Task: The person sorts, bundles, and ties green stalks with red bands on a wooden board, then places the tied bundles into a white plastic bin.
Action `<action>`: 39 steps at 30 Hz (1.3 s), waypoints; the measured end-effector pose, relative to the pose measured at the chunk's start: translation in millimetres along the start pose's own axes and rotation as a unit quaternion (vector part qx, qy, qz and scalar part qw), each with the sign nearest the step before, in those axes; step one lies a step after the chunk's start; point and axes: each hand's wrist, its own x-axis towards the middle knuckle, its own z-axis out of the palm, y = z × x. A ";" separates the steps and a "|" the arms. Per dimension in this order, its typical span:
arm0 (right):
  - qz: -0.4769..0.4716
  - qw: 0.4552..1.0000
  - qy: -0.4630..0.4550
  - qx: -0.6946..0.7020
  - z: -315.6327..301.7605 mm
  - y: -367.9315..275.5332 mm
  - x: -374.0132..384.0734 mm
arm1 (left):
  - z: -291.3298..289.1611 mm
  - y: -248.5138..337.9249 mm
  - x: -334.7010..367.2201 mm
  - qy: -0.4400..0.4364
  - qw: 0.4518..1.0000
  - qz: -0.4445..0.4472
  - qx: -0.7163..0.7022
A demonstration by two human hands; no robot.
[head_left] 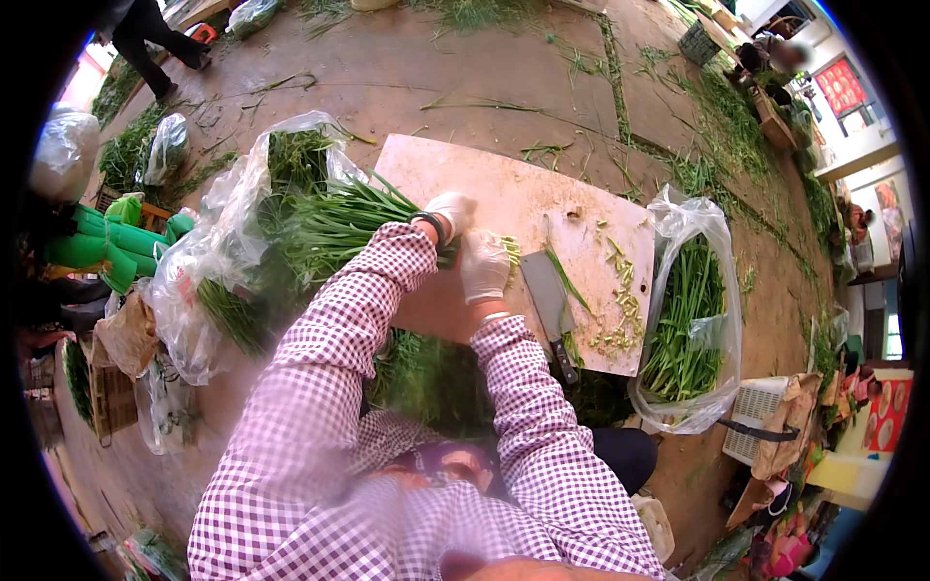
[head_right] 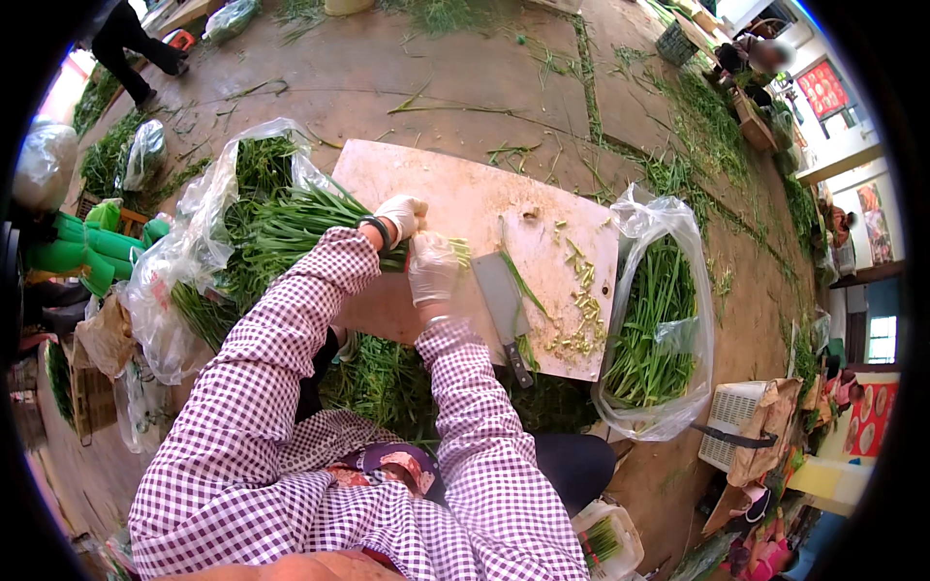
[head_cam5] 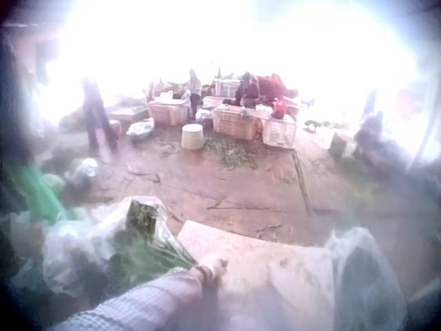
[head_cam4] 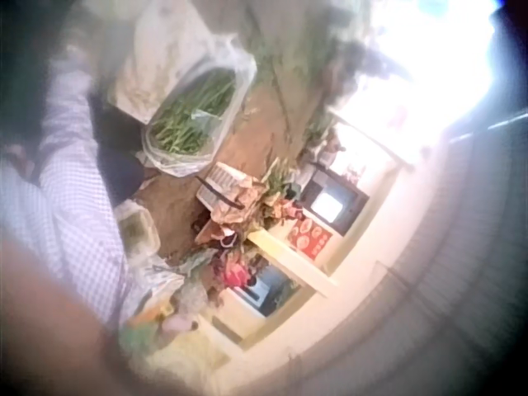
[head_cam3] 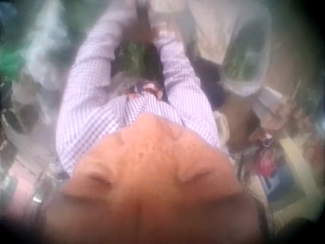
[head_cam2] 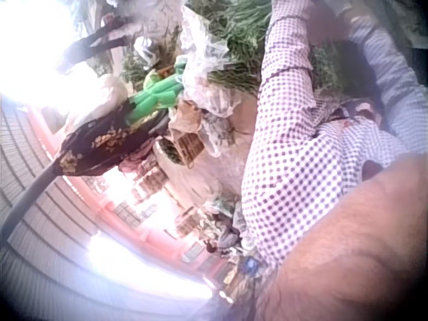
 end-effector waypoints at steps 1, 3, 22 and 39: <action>-0.006 1.000 0.011 0.001 1.3 4.5 -1.3 | -1.8 9.9 -5.2 -0.015 0.999 0.020 0.025; -0.027 0.999 0.022 0.018 0.7 3.4 -1.8 | -8.1 13.0 -13.9 -0.016 1.000 0.005 0.022; -0.252 0.929 -0.223 -0.152 -54.0 -38.6 -2.8 | -41.5 63.8 -3.1 -0.325 0.858 0.243 0.314; -0.031 0.938 -0.340 0.052 -59.5 -71.3 33.0 | -41.7 75.4 -19.6 -0.260 0.915 0.114 0.286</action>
